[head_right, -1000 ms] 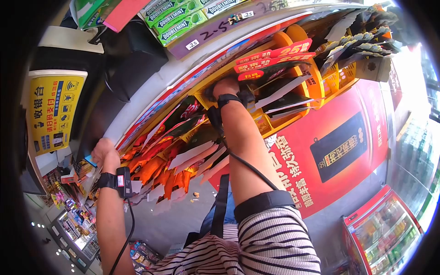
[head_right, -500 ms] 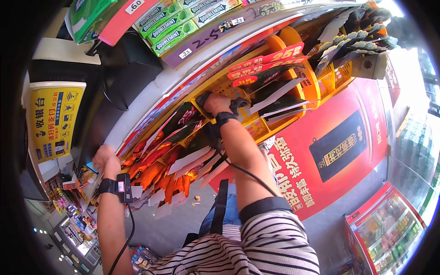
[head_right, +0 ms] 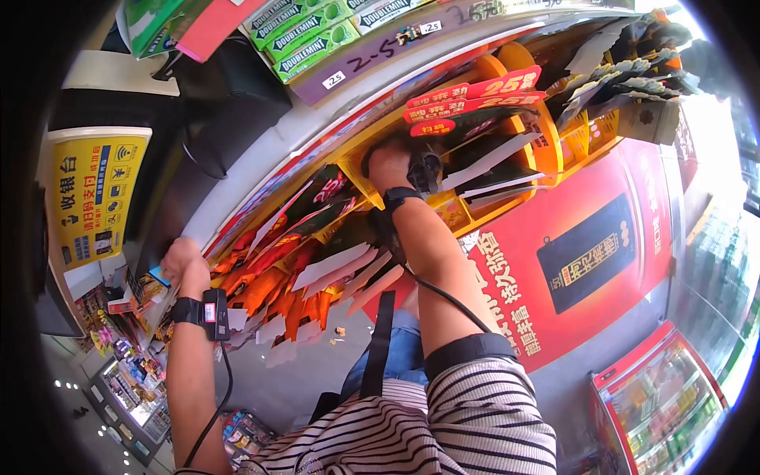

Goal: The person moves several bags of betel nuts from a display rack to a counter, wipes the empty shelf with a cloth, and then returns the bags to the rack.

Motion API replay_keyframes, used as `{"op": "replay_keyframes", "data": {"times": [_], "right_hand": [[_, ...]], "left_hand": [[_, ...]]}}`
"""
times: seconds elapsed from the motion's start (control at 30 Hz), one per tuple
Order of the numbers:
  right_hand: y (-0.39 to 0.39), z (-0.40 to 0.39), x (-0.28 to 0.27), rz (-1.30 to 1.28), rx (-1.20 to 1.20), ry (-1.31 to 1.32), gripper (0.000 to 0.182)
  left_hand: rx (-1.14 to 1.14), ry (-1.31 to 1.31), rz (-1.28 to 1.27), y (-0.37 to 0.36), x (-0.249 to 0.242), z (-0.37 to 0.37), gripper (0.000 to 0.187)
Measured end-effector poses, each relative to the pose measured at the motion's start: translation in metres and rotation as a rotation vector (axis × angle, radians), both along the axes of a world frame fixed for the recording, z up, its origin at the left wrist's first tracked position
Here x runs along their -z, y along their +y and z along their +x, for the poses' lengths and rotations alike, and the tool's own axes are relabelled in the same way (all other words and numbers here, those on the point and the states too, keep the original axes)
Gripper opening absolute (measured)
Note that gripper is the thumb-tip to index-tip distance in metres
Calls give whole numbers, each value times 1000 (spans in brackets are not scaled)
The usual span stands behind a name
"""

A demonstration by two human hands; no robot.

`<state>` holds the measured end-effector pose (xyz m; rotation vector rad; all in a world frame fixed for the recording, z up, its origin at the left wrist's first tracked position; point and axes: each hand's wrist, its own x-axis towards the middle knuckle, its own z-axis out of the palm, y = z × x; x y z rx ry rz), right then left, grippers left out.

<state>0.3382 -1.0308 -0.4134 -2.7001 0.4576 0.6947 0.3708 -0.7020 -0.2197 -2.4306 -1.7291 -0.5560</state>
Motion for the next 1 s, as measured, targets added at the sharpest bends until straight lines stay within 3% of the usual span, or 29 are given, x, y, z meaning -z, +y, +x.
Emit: {"op": "replay_keyframes", "data": {"times": [0.03,0.13,0.33,0.37,0.47,0.57,0.67,1.0], "right_hand": [[3,-1,0,-16,18,-43,36],[-2,-5,-18,103,-444,52,34],[-11,0,-20,239,-532,-7,30],[-7,2,-16,170,-540,61,48],[-6,15,-18,186,-564,186,44],[-6,23,-62,199,-518,260,38],[1,32,-17,181,-550,271,31],[19,39,-31,180,-709,296,28]], "left_hand": [[-4,-3,-12,-4,-2,1,49],[-14,11,-40,-14,-8,-2,50],[7,21,-68,-26,-16,-3,46],[7,4,-90,-31,-19,-4,45],[14,-43,-113,-36,-22,-3,43],[-5,-64,-78,-24,-13,-1,44],[-17,6,-59,-18,-12,-1,46],[-32,11,0,-17,-8,1,48]]}}
